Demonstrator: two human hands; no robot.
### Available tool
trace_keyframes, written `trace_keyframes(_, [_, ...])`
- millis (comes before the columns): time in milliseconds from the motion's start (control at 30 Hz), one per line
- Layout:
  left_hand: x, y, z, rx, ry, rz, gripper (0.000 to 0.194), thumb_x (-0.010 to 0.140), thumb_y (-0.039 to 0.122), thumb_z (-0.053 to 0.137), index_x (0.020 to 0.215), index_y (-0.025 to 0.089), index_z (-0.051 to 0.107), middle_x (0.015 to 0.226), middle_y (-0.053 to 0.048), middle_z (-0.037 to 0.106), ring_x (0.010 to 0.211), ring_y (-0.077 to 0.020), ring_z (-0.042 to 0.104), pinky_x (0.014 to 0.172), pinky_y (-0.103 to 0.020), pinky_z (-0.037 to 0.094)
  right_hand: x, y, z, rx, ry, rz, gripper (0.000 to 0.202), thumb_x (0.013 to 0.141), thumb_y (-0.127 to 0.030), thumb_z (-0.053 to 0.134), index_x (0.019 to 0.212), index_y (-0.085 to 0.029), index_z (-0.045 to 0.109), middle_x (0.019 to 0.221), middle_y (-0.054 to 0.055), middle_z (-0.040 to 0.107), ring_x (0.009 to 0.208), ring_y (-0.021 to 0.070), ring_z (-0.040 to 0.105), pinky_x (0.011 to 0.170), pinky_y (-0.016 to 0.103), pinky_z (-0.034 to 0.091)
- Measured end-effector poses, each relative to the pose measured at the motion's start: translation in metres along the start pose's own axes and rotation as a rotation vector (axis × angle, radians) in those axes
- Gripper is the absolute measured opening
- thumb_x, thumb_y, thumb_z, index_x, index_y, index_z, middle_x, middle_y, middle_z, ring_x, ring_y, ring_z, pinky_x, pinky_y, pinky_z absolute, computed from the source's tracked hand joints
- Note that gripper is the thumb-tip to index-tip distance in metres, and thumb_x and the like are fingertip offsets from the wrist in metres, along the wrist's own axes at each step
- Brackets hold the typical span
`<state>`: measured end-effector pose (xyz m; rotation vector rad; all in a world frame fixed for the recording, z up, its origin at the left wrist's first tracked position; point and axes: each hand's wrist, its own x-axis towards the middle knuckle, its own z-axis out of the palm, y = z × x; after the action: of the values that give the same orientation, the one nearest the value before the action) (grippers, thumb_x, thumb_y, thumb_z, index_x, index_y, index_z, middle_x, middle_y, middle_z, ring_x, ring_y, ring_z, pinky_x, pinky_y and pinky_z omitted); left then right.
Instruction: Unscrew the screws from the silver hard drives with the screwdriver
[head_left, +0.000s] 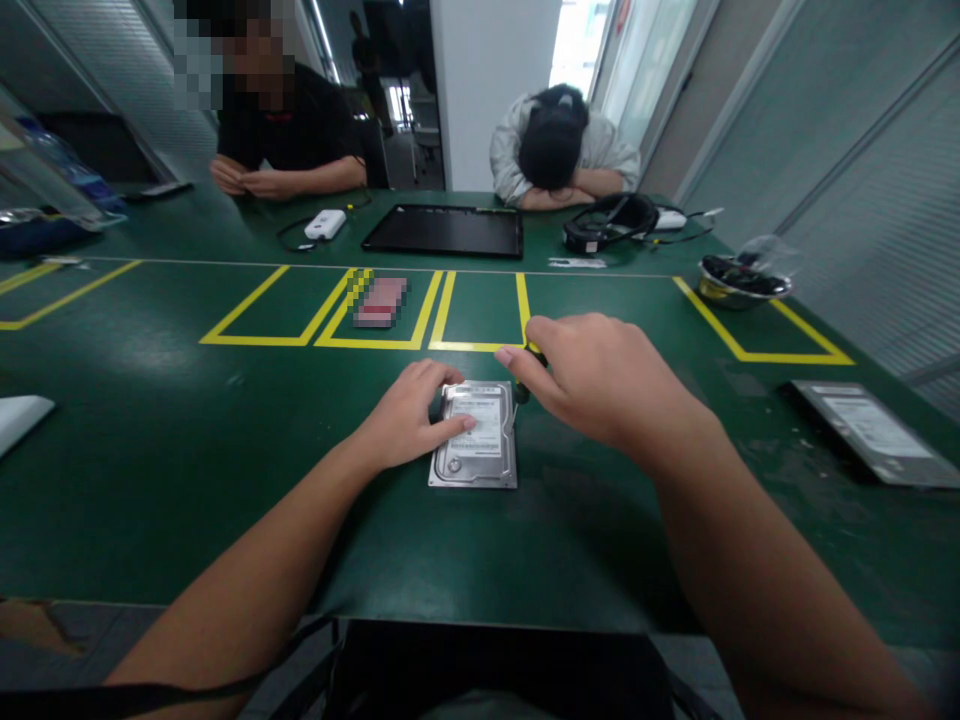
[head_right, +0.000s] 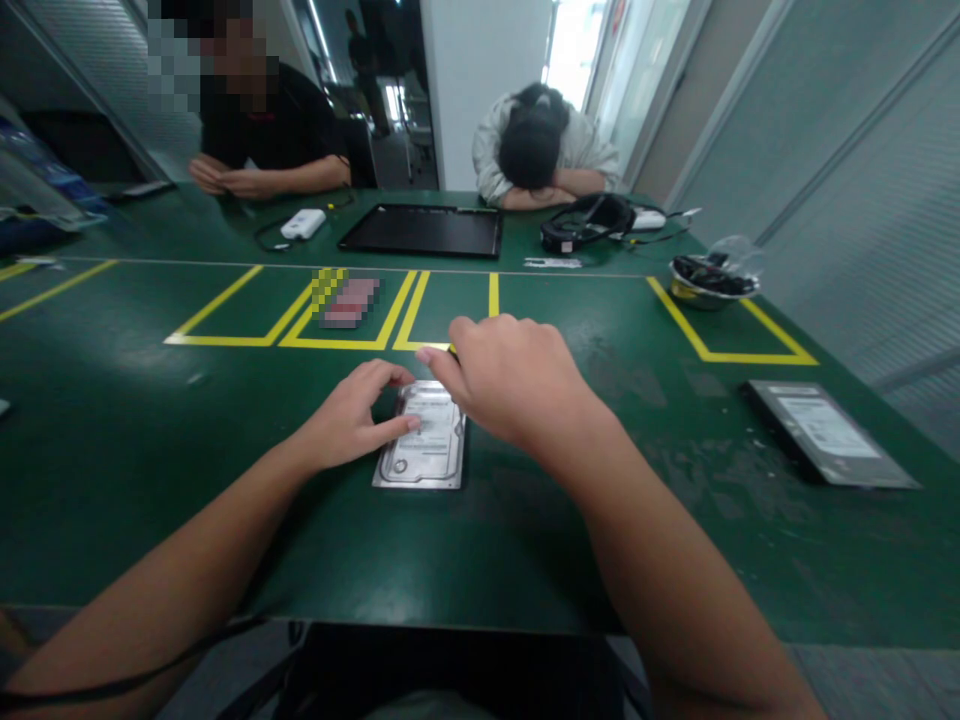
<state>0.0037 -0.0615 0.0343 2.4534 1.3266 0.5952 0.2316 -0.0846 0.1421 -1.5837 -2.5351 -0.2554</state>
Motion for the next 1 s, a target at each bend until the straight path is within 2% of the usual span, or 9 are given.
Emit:
trace_keyframes(133, [-0.003,-0.006,-0.005,-0.043,-0.142,0.020,0.087,0.075,0.066,0.066,0.143,0.019,0.038,0.141,-0.014,0.046,0.127,-0.0329,0.044,0.107,-0.047,0.039,0.000,0.003,0.001,0.047,-0.016,-0.059,0.039,0.100,-0.043,0.034,0.100,-0.016,0.062,0.086,0.011,0.070,0.075,0.0223,0.063,0.057,0.031,0.027])
trace_keyframes(300, [-0.006,-0.018,-0.009,-0.071,-0.261,-0.020,0.107,0.070,0.071,0.067,0.153,0.018,0.025,0.151,-0.017,0.037,0.136,-0.0398,0.036,0.113,-0.055,0.032,-0.001,0.007,0.002,0.080,-0.021,-0.076,0.028,0.098,-0.040,0.041,0.106,-0.017,0.055,0.090,0.009,0.068,0.078,0.0221,0.061,0.059,0.030,0.028])
trace_keyframes(500, [-0.008,-0.032,-0.018,-0.143,-0.392,-0.075,0.119,0.066,0.069,0.072,0.157,0.019,0.014,0.160,-0.018,0.024,0.143,-0.0397,0.029,0.114,-0.053,0.034,-0.001,0.009,0.001,0.129,-0.061,-0.116,0.023,0.096,-0.038,0.044,0.101,-0.018,0.055,0.090,0.007,0.066,0.079,0.0198,0.059,0.063,0.029,0.031])
trace_keyframes(600, [-0.008,-0.037,-0.017,-0.115,-0.422,-0.101,0.122,0.064,0.070,0.073,0.157,0.019,0.014,0.159,-0.018,0.026,0.143,-0.0408,0.028,0.114,-0.054,0.032,-0.001,0.011,0.001,0.138,-0.061,-0.115,0.023,0.096,-0.038,0.045,0.099,-0.018,0.055,0.088,0.006,0.065,0.077,0.0186,0.058,0.063,0.029,0.031])
trace_keyframes(700, [-0.006,-0.041,-0.016,-0.092,-0.421,-0.097,0.121,0.062,0.071,0.073,0.157,0.020,0.017,0.157,-0.018,0.030,0.142,-0.0419,0.027,0.115,-0.057,0.029,-0.001,0.012,0.000,0.129,-0.055,-0.112,0.024,0.096,-0.039,0.045,0.097,-0.018,0.056,0.086,0.006,0.065,0.076,0.0185,0.057,0.063,0.029,0.031])
trace_keyframes(867, [-0.004,-0.045,-0.012,-0.124,-0.387,-0.083,0.119,0.060,0.070,0.075,0.155,0.021,0.023,0.152,-0.017,0.037,0.138,-0.0411,0.033,0.112,-0.055,0.033,-0.005,0.013,-0.008,0.097,-0.031,-0.096,0.023,0.095,-0.039,0.046,0.098,-0.018,0.057,0.087,0.006,0.066,0.075,0.0179,0.058,0.064,0.029,0.032])
trace_keyframes(1000, [-0.003,-0.043,-0.009,-0.147,-0.346,-0.062,0.115,0.060,0.070,0.075,0.153,0.021,0.028,0.150,-0.015,0.040,0.135,-0.0401,0.037,0.111,-0.054,0.035,-0.008,0.015,-0.014,0.022,0.007,-0.023,0.027,0.095,-0.042,0.046,0.101,-0.018,0.058,0.091,0.007,0.068,0.079,0.0202,0.060,0.064,0.029,0.035])
